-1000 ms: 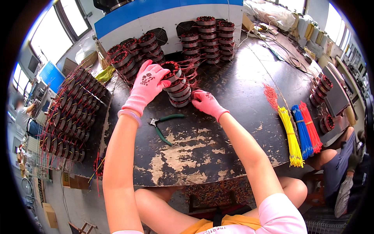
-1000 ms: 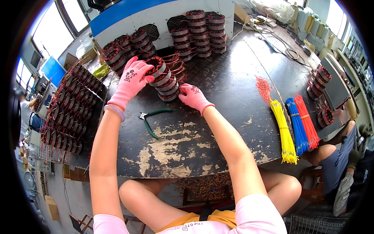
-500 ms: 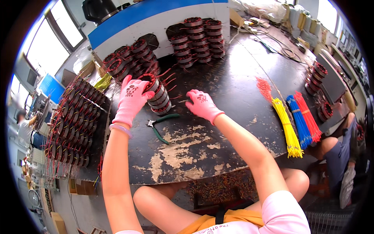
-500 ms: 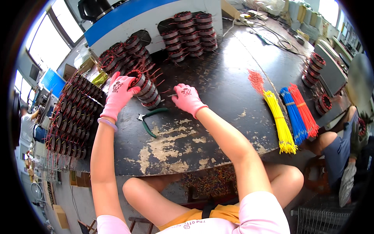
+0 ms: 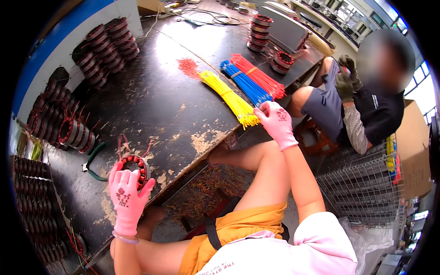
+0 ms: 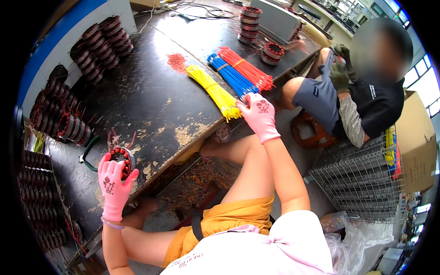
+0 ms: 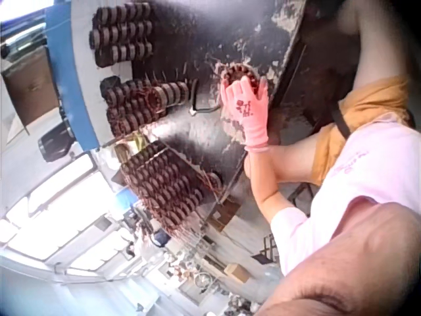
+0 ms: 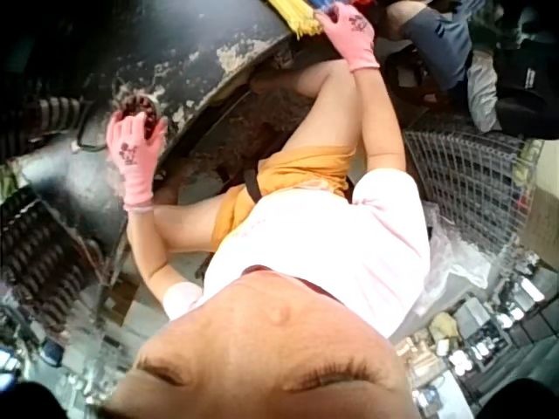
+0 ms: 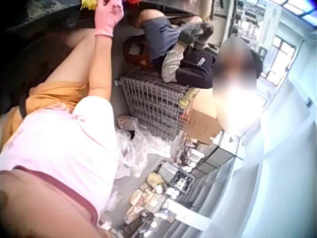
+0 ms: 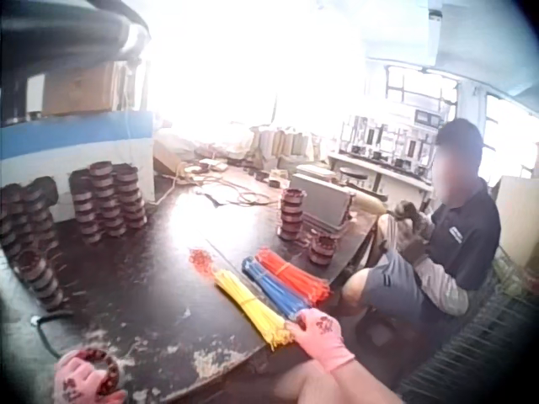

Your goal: The person inserts plastic zip-ties into the windings of a motor stator by hand, tightens them, and trims the excess length using diagonal cutters. They move completed components to a stack on the workbench and reach for new ones.

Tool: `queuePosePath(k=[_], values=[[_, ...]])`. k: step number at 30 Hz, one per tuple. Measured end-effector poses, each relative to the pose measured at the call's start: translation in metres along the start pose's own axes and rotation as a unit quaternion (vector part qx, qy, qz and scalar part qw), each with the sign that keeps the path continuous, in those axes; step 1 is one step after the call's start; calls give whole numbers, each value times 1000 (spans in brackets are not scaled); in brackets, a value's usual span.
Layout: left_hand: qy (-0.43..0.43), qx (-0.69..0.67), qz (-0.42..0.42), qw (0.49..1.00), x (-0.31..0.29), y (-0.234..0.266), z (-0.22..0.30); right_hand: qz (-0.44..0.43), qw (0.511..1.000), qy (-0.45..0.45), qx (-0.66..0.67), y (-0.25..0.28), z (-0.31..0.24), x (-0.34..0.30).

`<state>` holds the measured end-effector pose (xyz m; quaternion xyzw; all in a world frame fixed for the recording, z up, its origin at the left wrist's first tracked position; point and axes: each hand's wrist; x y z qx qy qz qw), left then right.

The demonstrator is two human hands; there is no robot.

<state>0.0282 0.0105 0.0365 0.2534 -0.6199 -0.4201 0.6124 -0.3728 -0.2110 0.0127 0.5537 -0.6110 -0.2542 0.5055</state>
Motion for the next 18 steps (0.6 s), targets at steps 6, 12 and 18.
queuePosePath(k=[6, 12, 18], values=[[4, -28, -76, 997, -12, -26, 3, -118, 992, -34, -23, 0, -5, 7], [10, -27, -79, 996, -14, -25, 1, -102, 987, -18, -125, 4, -21, 15], [17, -39, -87, 995, -11, -24, 4, -129, 985, -9, -114, 15, -15, 15]])
Point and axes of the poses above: each hand's wrist, its own x-axis towards the middle knuckle, its own y-axis out of the back of the hand, z = x × y, and after that the axes turned 3 degrees about z, right-handed
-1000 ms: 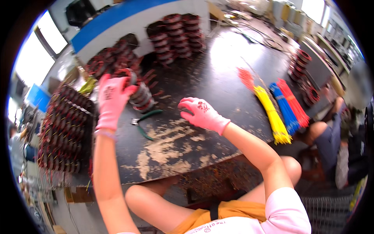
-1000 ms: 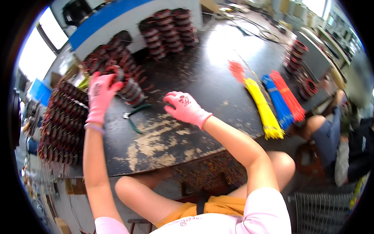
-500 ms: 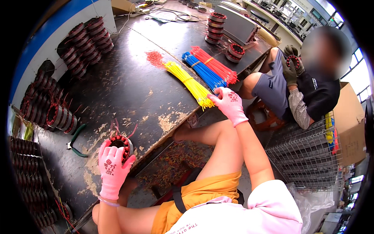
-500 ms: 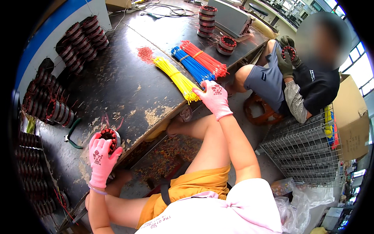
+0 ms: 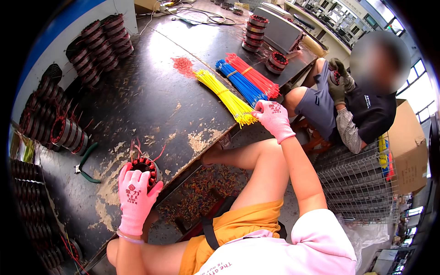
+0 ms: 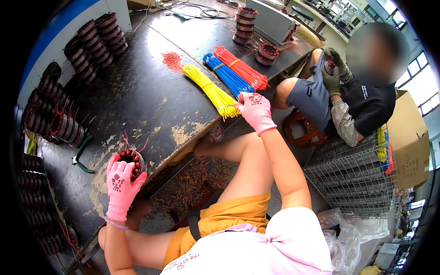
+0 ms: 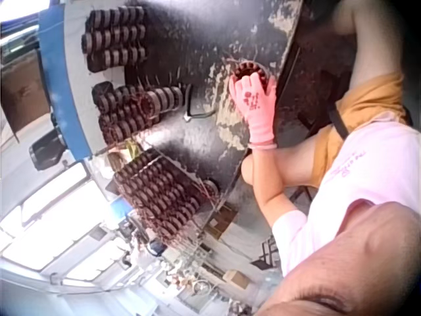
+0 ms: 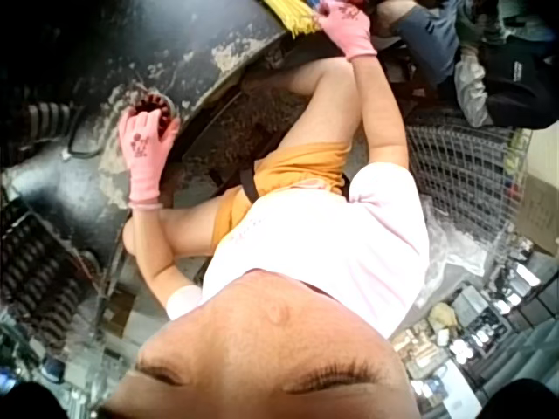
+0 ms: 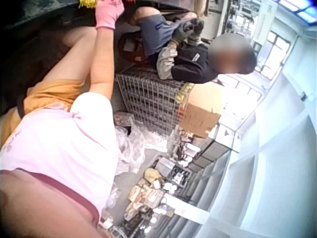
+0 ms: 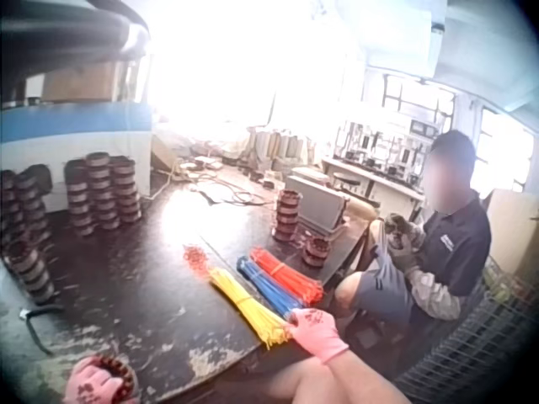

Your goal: The person inserts plastic zip-ties into the windings of a motor stator by hand, tightens them, and trims the excess length using diagonal cutters. They move completed components to a stack on the workbench and reach for new ones.

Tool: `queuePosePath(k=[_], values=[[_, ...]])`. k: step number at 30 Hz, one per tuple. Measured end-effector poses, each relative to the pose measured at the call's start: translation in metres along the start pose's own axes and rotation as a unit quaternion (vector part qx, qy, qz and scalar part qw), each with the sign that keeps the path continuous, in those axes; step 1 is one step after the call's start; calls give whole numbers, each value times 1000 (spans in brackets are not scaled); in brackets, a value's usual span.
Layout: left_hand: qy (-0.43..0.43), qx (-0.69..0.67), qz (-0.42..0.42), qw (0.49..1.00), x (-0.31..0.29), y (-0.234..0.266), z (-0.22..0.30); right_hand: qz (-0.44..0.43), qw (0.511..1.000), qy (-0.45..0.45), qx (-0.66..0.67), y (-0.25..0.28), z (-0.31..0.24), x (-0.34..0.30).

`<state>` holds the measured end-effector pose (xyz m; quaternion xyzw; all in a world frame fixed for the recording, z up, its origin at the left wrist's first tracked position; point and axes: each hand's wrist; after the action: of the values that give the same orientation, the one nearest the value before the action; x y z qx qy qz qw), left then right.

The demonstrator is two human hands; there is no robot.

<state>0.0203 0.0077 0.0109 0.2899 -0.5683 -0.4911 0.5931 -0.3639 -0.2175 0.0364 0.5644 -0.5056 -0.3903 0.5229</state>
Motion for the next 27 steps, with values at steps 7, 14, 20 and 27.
queuePosePath(k=[7, 14, 20, 27], values=[[-1, 16, 11, 1000, -1, 0, 2, -9, 991, -69, 116, 6, 14, -8], [4, -1, 13, 1000, -2, 0, 4, 0, 929, -86, 361, 34, 46, -50], [-79, 45, 183, 979, 14, 43, 43, 11, 886, -6, 463, 96, -31, -118], [-258, 39, 179, 948, 39, 70, 103, -147, 809, 282, 494, 85, -120, -136]])
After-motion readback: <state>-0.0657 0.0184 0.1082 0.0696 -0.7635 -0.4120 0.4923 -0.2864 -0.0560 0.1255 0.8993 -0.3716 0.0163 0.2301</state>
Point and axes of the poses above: each hand's wrist, its own x-axis towards the middle knuckle, its own y-axis out of the back of the hand, z = x × y, and after that the axes turned 3 degrees about z, right-handed
